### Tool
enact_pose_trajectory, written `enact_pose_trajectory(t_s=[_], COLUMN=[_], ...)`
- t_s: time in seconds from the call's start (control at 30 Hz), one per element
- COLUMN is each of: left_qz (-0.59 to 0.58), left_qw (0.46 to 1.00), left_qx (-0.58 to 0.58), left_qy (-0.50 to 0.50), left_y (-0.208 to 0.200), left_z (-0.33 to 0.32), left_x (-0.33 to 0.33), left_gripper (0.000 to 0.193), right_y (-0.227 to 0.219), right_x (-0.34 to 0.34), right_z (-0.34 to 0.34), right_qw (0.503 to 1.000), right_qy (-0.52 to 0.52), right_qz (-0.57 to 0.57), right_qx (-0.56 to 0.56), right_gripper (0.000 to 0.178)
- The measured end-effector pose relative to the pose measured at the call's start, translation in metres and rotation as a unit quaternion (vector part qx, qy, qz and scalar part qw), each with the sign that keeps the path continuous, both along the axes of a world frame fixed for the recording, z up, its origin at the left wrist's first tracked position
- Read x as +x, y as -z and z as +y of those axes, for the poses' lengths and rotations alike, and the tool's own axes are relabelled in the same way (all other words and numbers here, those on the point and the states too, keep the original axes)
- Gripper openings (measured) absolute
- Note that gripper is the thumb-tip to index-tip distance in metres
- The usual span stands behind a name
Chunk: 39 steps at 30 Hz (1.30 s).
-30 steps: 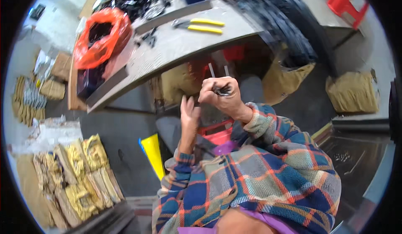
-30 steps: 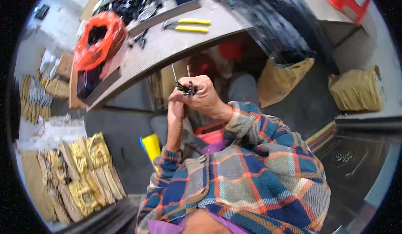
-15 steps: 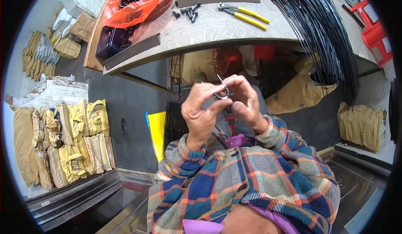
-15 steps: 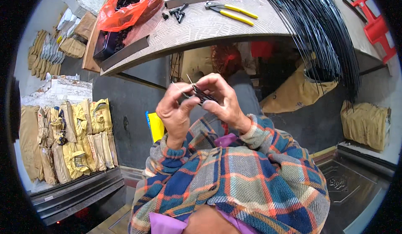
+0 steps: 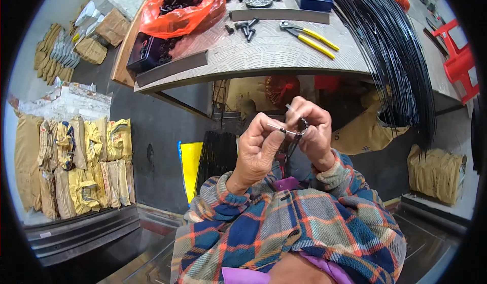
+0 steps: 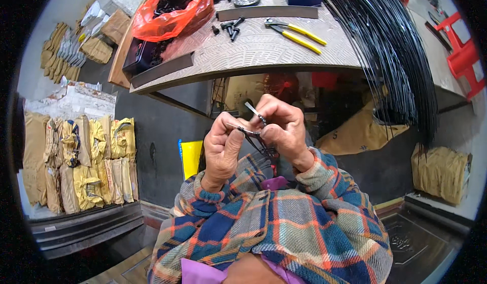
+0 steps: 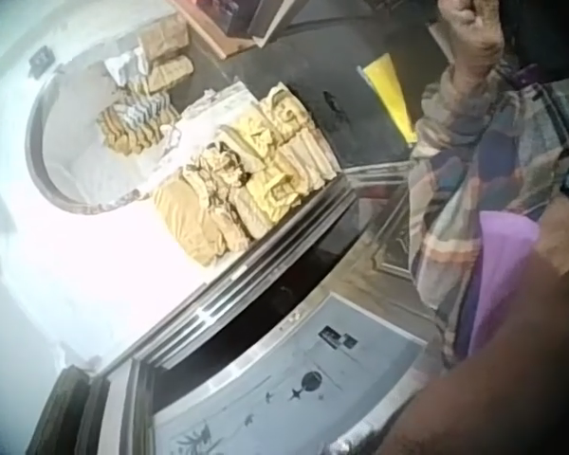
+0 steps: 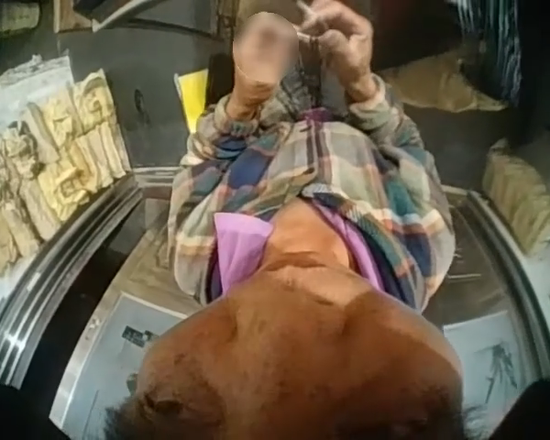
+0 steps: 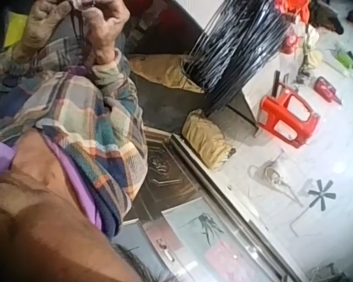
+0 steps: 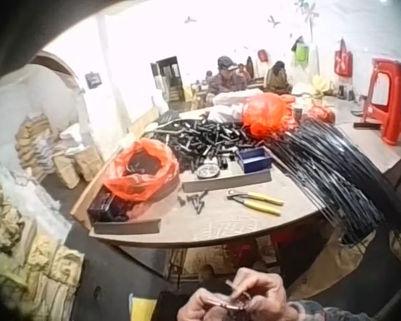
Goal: Assembling and crimping bundles of black wires into connectors at a manufacturing workstation.
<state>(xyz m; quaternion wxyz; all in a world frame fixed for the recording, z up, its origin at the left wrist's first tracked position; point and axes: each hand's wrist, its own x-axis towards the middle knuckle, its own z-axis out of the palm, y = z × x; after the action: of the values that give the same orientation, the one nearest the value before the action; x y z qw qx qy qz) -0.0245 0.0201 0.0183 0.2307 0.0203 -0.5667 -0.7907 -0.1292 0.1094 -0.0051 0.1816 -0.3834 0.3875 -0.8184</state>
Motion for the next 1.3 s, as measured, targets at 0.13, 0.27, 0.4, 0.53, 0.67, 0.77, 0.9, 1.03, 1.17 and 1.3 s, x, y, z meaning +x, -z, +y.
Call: enact_pose_trajectory(t_s=[0.13,0.27,0.4,0.53,0.67,0.77,0.9,1.03,1.17,1.3], left_qz=[0.069,-0.042,0.022,0.055,0.061,0.047,0.041,0.034,0.032,0.065], left_qw=[0.994,0.991,0.994,0.995,0.993,0.991,0.990,0.988,0.974,0.970], left_qx=[0.085,0.124,0.109,0.087,0.096,0.127,0.134,0.122,0.168,0.208], left_qy=[0.017,0.030,0.015,-0.002,-0.012,-0.015,-0.026,-0.088,-0.148,-0.108], left_y=[-0.009,-0.016,-0.007,0.006,0.009,0.009,0.016,0.012,0.008,-0.001], left_z=[-0.004,-0.027,-0.047,-0.057,-0.060,-0.062,-0.066,-0.063,-0.060,-0.040], left_x=[-0.009,0.009,0.020,0.021,0.025,0.025,0.033,0.027,0.014,-0.013], left_gripper=[0.026,0.035,0.019,0.017,0.018,0.027,0.027,0.020,0.025,0.023], right_y=[-0.017,-0.042,-0.069,-0.021,-0.027,-0.021,-0.011,-0.058,-0.107,-0.093], right_x=[0.001,-0.044,-0.063,-0.077,-0.059,-0.056,-0.056,-0.083,-0.056,-0.058], right_z=[-0.005,-0.025,-0.109,-0.258,-0.315,-0.330,-0.335,-0.250,-0.142,-0.081], right_qw=[0.997,0.937,0.936,0.918,0.854,0.751,0.776,0.929,0.896,0.905], right_qy=[0.040,-0.319,-0.233,-0.020,0.006,0.072,0.038,-0.265,-0.341,-0.280], right_qz=[-0.046,0.086,0.077,0.370,0.454,0.539,0.498,0.139,0.045,0.047], right_qx=[0.048,0.116,0.250,0.139,0.255,0.376,0.385,0.218,0.280,0.317], right_gripper=[0.024,0.014,0.022,0.017,0.017,0.020,0.023,0.021,0.014,0.015])
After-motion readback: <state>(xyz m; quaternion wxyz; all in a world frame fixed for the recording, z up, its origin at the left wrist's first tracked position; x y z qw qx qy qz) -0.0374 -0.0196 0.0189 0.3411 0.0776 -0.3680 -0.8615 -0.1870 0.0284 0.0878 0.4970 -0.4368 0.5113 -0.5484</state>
